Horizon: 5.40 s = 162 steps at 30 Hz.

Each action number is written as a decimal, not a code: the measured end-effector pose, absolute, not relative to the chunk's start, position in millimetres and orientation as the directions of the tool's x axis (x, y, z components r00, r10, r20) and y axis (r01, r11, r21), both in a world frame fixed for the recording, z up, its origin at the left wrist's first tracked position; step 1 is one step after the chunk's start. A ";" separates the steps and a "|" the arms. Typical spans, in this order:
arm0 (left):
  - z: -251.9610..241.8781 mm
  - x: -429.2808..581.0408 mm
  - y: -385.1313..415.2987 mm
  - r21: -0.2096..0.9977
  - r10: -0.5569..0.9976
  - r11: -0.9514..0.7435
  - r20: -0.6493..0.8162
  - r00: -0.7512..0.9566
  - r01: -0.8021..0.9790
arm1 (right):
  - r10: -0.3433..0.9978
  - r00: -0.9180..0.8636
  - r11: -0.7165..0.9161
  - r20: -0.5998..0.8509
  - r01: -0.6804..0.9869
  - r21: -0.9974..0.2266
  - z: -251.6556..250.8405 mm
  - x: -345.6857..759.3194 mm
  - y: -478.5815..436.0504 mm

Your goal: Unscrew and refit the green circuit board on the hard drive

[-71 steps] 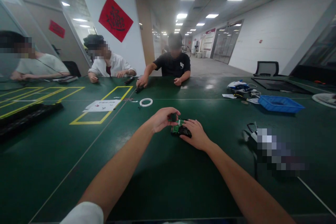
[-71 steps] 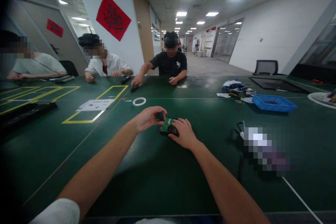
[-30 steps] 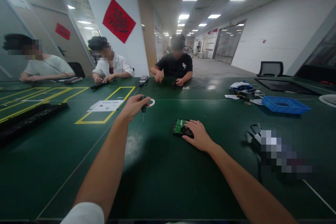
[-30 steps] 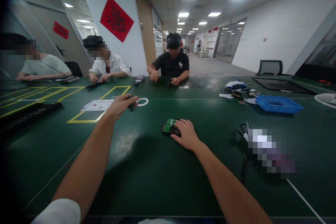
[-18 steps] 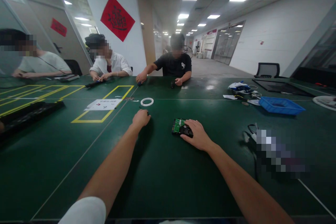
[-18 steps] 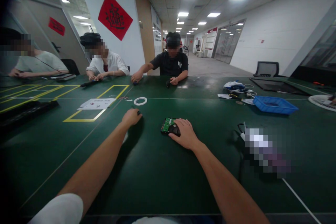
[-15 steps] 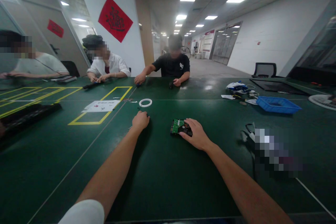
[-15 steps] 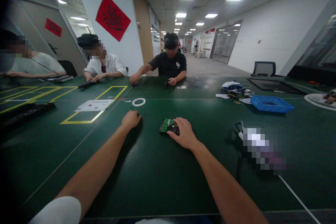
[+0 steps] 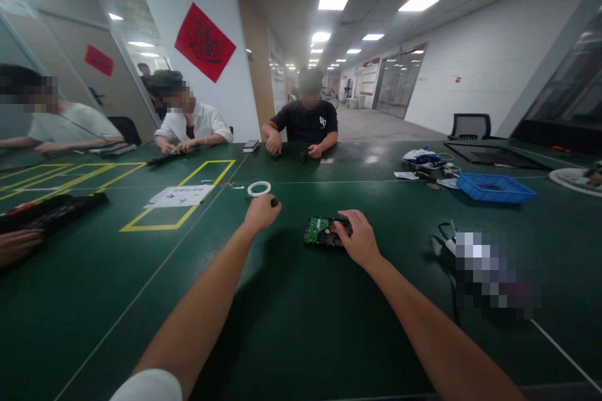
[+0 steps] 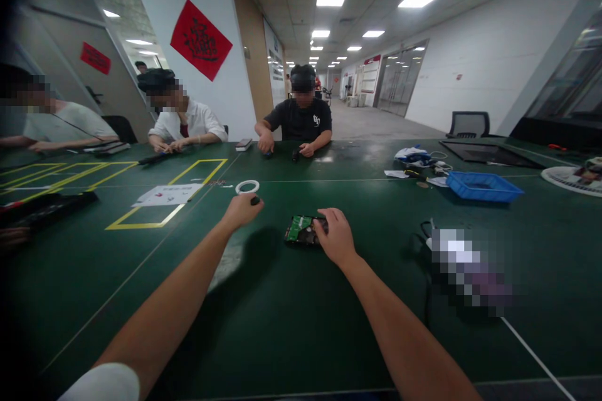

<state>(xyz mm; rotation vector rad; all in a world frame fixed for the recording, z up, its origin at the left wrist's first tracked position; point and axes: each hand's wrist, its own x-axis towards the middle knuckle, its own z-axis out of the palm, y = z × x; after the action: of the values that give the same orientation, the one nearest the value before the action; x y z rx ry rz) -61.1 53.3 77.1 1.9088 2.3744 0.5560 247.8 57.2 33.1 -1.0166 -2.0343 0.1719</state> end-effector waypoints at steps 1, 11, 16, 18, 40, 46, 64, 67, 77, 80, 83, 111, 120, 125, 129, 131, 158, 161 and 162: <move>86.0 -50.7 50.8 0.334 0.962 0.104 0.204 -0.180 0.937 | 0.705 -0.326 0.674 0.630 0.584 -0.453 35.7 245.7 53.6; 109.4 27.9 16.8 0.784 0.947 -0.310 0.202 0.251 0.538 | 0.614 -0.355 0.769 0.705 0.468 -0.435 43.9 226.9 25.3; 106.6 32.1 15.9 0.813 0.941 -0.310 0.187 0.283 0.492 | 0.604 -0.345 0.774 0.718 0.466 -0.428 47.9 228.3 23.9; 107.8 34.1 14.0 0.818 0.938 -0.320 0.206 0.278 0.477 | 0.590 -0.340 0.784 0.732 0.460 -0.418 48.2 228.5 23.7; 109.7 30.7 12.5 0.878 0.951 -0.217 0.092 0.294 0.427 | 0.563 -0.366 0.801 0.741 0.464 -0.379 47.3 229.9 24.2; 108.5 29.6 13.0 0.848 0.947 -0.217 0.063 0.314 0.484 | 0.573 -0.393 0.796 0.719 0.475 -0.374 47.3 231.4 27.3; 64.6 -9.0 50.1 0.531 0.991 -0.057 0.132 -0.016 0.845 | 0.661 -0.280 0.702 0.696 0.558 -0.442 41.6 244.4 48.0; 44.8 -9.8 55.9 0.546 1.000 0.001 0.023 -0.016 0.838 | 0.691 -0.237 0.662 0.683 0.588 -0.465 33.8 248.9 58.2; 33.7 5.1 55.9 0.553 0.999 -0.001 -0.032 0.022 0.833 | 0.844 -0.223 0.514 0.488 0.594 -0.619 7.3 259.7 83.9; 34.0 6.3 55.0 0.533 0.999 0.011 -0.046 0.017 0.846 | 0.872 -0.260 0.485 0.415 0.578 -0.656 5.9 258.7 84.5; 33.6 6.3 53.4 0.526 0.999 0.004 -0.031 0.015 0.850 | 0.886 -0.258 0.461 0.386 0.589 -0.664 7.2 258.1 84.9; 81.9 155.5 -100.8 -0.102 0.477 -0.845 0.299 0.826 0.525 | 0.684 -0.385 0.491 0.620 0.871 -0.001 39.4 233.7 56.2; 86.8 151.5 -84.8 -0.052 0.627 -0.753 0.247 0.739 0.656 | 0.644 -0.494 0.547 0.584 0.831 0.100 43.2 225.1 49.9; 90.4 153.2 -97.3 0.040 0.468 -0.879 0.260 0.845 0.474 | 0.637 -0.538 0.596 0.553 0.798 0.090 49.7 220.2 41.9; 95.1 151.6 -97.7 0.054 0.513 -0.855 0.230 0.827 0.515 | 0.652 -0.529 0.625 0.544 0.781 0.011 48.2 218.4 40.7; 97.9 149.6 -93.6 0.045 0.581 -0.811 0.188 0.792 0.584 | 0.658 -0.519 0.624 0.546 0.781 -0.010 45.4 219.9 43.9; 56.2 24.3 41.1 0.531 0.985 0.064 -0.169 0.031 0.845 | 0.776 -0.453 0.624 0.439 0.653 -0.428 20.4 255.2 81.0; 54.8 24.4 40.2 0.564 0.985 0.045 -0.163 0.057 0.825 | 0.805 -0.424 0.586 0.415 0.680 -0.442 20.7 257.3 80.6; 54.4 24.6 40.1 0.564 0.986 0.033 -0.151 0.064 0.825 | 0.811 -0.417 0.577 0.409 0.683 -0.448 20.7 258.1 80.5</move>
<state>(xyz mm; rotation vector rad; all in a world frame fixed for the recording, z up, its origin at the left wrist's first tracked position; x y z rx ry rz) 24.6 40.1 54.4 1.8317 1.8014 0.4073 258.1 80.5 20.7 -1.1862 -2.2144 0.2820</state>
